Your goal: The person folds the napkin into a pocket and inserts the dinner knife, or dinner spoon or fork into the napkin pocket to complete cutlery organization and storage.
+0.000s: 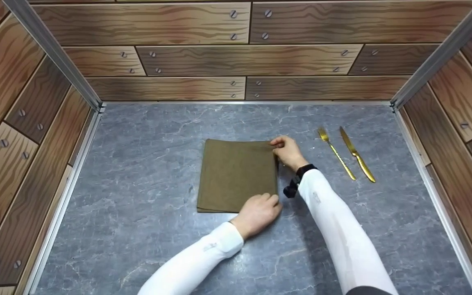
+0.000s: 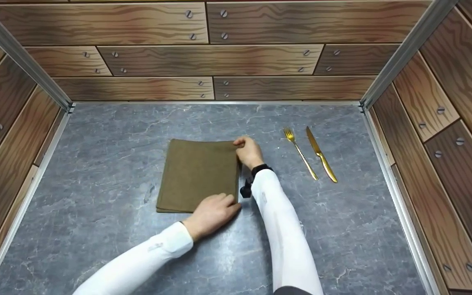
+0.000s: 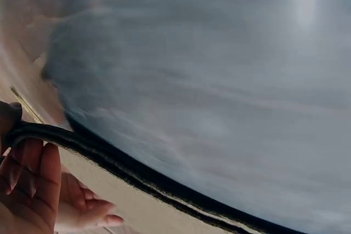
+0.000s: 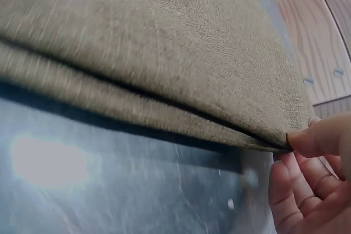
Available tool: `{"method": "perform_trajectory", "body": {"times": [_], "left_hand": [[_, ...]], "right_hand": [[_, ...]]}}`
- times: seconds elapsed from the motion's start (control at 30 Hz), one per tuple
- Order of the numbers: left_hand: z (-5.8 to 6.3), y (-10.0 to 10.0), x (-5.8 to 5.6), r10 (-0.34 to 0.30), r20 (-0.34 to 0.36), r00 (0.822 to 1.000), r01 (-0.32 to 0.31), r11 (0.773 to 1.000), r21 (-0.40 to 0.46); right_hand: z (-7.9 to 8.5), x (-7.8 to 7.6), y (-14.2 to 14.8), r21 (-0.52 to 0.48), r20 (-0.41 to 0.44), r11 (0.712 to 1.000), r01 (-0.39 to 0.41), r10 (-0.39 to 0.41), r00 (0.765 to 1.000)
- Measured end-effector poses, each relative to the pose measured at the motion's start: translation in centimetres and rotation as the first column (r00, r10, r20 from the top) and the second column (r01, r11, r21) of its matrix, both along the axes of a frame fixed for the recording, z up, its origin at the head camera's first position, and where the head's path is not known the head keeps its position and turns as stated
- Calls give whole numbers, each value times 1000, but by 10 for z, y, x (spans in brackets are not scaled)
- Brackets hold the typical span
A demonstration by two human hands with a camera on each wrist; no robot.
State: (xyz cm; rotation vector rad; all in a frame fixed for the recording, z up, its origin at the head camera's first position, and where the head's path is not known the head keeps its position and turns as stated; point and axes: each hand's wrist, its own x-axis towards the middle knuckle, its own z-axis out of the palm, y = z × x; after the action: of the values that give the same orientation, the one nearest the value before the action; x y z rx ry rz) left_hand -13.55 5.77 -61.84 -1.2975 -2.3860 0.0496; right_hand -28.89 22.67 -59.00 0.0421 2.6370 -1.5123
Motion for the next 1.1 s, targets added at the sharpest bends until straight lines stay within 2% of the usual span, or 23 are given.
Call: {"method": "perform_trajectory", "body": {"times": [0.3, 0.43, 0.5, 0.57, 0.63, 0.7, 0.8, 0.87, 0.93, 1.03, 1.07, 1.1], "left_hand": [[-8, 26, 0, 16, -63, 998, -15, 1000, 20], [-10, 29, -1, 21, -42, 999, -19, 999, 48], [-7, 28, -1, 20, 27, 999, -22, 997, 71], [0, 25, -2, 30, 138, 990, -40, 997, 68], [11, 18, -7, 67, 258, 964, -82, 996, 47], [21, 8, -17, 131, 353, 926, -144, 989, 11], [29, -14, -42, 235, 412, 880, -253, 967, -12], [28, -33, -63, 289, 424, 858, -316, 949, -5], [27, -53, -82, 349, 420, 838, -377, 926, -17], [22, -80, -103, 448, 435, 781, -462, 883, -80], [20, -88, -108, 476, 442, 761, -481, 870, -109], [19, -94, -111, 502, 450, 739, -493, 858, -146]], "right_hand": [[-4, -2, 14, 14, -2, 1000, -11, 11, 1000], [-5, -2, 14, 6, -9, 1000, 13, -13, 1000], [-6, -2, 14, 4, -27, 1000, 15, -15, 1000], [-7, 0, 15, 36, -48, 999, 24, -22, 999], [-7, 2, 15, 98, -85, 995, 34, -26, 996], [-5, 5, 16, 192, -139, 981, 37, -11, 990], [-3, 11, 14, 373, -218, 928, -12, 100, 971], [-3, 17, 12, 502, -214, 861, -78, 211, 954], [-4, 23, 10, 621, -153, 766, -164, 324, 933], [-9, 32, 6, 717, -8, 635, -288, 421, 907], [-10, 34, 5, 732, 37, 602, -319, 432, 901], [-12, 36, 4, 739, 66, 583, -338, 436, 898]]}}
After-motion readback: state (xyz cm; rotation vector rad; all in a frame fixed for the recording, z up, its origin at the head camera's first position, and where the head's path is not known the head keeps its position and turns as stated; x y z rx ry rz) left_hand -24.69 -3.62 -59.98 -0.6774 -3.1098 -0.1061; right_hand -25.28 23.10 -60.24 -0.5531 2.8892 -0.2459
